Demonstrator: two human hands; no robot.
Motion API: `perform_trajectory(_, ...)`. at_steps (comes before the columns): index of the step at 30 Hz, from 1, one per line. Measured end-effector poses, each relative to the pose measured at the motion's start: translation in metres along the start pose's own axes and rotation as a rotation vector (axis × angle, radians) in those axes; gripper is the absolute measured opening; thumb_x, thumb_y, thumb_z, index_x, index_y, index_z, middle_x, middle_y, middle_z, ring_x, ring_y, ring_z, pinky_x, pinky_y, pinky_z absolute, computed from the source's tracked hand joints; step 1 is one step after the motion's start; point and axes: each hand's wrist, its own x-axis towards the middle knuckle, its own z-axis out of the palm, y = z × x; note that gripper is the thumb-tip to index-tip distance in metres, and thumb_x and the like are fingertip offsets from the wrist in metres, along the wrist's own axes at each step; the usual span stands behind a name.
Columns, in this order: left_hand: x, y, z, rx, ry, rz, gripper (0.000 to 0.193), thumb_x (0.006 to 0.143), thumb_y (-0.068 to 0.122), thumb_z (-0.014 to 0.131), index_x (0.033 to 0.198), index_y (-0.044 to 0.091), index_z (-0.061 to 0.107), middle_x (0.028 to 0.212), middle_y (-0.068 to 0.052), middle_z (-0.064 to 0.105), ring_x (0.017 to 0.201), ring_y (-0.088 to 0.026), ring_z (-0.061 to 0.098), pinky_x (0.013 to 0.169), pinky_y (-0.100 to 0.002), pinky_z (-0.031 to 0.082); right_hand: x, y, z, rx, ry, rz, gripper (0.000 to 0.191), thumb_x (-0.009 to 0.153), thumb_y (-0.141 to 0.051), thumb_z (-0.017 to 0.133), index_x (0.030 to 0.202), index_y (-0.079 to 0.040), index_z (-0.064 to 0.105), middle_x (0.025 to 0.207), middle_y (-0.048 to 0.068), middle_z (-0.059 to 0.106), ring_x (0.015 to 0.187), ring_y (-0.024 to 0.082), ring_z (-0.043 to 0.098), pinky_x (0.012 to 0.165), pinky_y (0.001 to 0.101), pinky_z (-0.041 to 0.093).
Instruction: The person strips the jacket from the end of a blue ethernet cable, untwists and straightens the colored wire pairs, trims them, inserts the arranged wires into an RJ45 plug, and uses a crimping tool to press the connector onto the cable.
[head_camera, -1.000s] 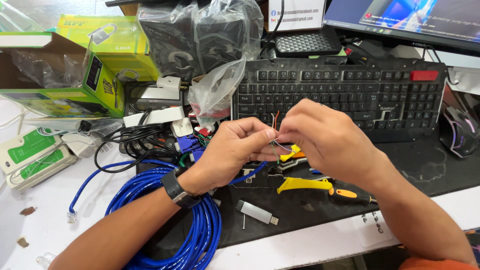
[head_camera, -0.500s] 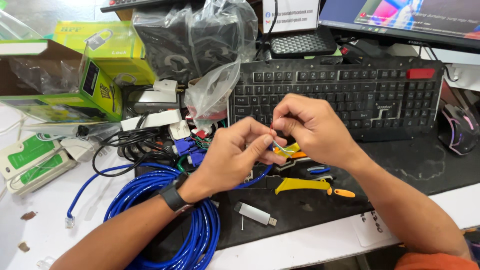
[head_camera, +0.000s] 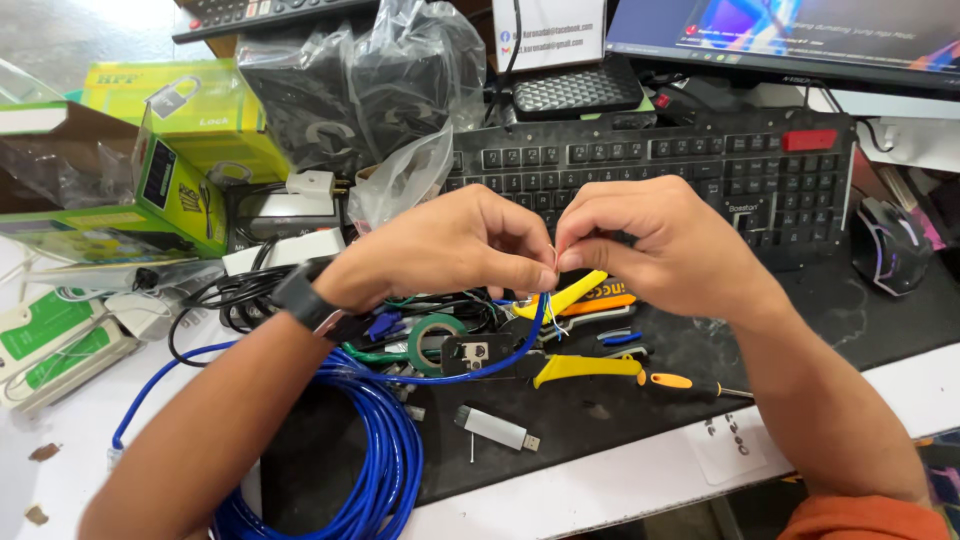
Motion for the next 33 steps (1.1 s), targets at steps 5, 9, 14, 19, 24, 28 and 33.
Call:
perform_trajectory(5,0.006,-0.024,0.006,-0.216,-0.034,0.011,0.016,0.095,0.017,0.072,0.1,0.002,0.075,0.079,-0.001,0.073,0.071,-0.008,0.07,0.065,-0.024,0.057,0.001,0.005,0.005,0.005,-0.011,0.012,0.005,0.088,-0.004,0.074,0.092,-0.004,0.071,0.086,0.003,0.072,0.075,0.015,0.071,0.066,0.0264,0.054)
perform_trajectory(9,0.004,-0.054,0.008,-0.495,0.065,0.015,0.013,0.096,0.013,0.073,0.1,0.001,0.073,0.082,-0.003,0.071,0.07,-0.01,0.068,0.065,-0.025,0.055,0.003,0.011,0.014,-0.065,0.069,-0.051,0.006,0.089,-0.004,0.074,0.093,-0.003,0.07,0.088,0.005,0.07,0.077,0.017,0.069,0.068,0.0275,0.053)
perform_trajectory(14,0.003,-0.071,0.02,-0.653,0.109,0.009,0.009,0.097,0.011,0.068,0.1,0.003,0.066,0.089,-0.005,0.072,0.07,-0.01,0.068,0.061,-0.024,0.053,0.004,0.012,0.025,0.031,0.068,0.207,0.007,0.089,-0.009,0.074,0.092,-0.003,0.073,0.082,0.002,0.072,0.073,0.01,0.067,0.065,0.0262,0.053)
perform_trajectory(19,-0.005,-0.061,0.039,-0.586,0.129,0.04,0.01,0.1,0.014,0.062,0.1,0.004,0.06,0.095,-0.008,0.076,0.071,-0.011,0.07,0.064,-0.025,0.057,0.003,0.011,0.028,0.211,-0.022,0.463,0.013,0.09,-0.016,0.073,0.091,-0.003,0.077,0.074,0.002,0.075,0.068,0.006,0.065,0.062,0.0248,0.054)
perform_trajectory(24,-0.011,-0.048,0.044,-0.268,0.392,0.035,0.016,0.101,0.015,0.063,0.097,0.001,0.061,0.079,-0.007,0.072,0.066,-0.01,0.07,0.059,-0.026,0.058,0.002,0.017,0.032,0.204,0.063,0.353,0.012,0.091,-0.013,0.072,0.093,-0.001,0.075,0.078,0.001,0.073,0.071,0.004,0.063,0.063,0.023,0.054)
perform_trajectory(28,-0.017,-0.036,0.047,-0.023,0.536,0.074,0.018,0.099,0.015,0.066,0.091,0.0,0.06,0.075,-0.005,0.073,0.067,-0.009,0.074,0.057,-0.024,0.06,0.005,0.022,0.041,0.277,0.086,0.346,0.011,0.093,-0.011,0.071,0.095,0.0,0.073,0.081,0.001,0.071,0.072,0.004,0.061,0.061,0.0228,0.051)
perform_trajectory(33,-0.028,-0.027,0.049,0.106,0.66,0.065,0.018,0.096,0.014,0.067,0.09,-0.001,0.06,0.072,-0.006,0.074,0.064,-0.009,0.075,0.056,-0.024,0.059,0.007,0.022,0.056,0.36,0.153,0.255,0.009,0.095,-0.007,0.068,0.096,0.001,0.071,0.088,0.001,0.07,0.079,0.005,0.067,0.068,0.0224,0.055)
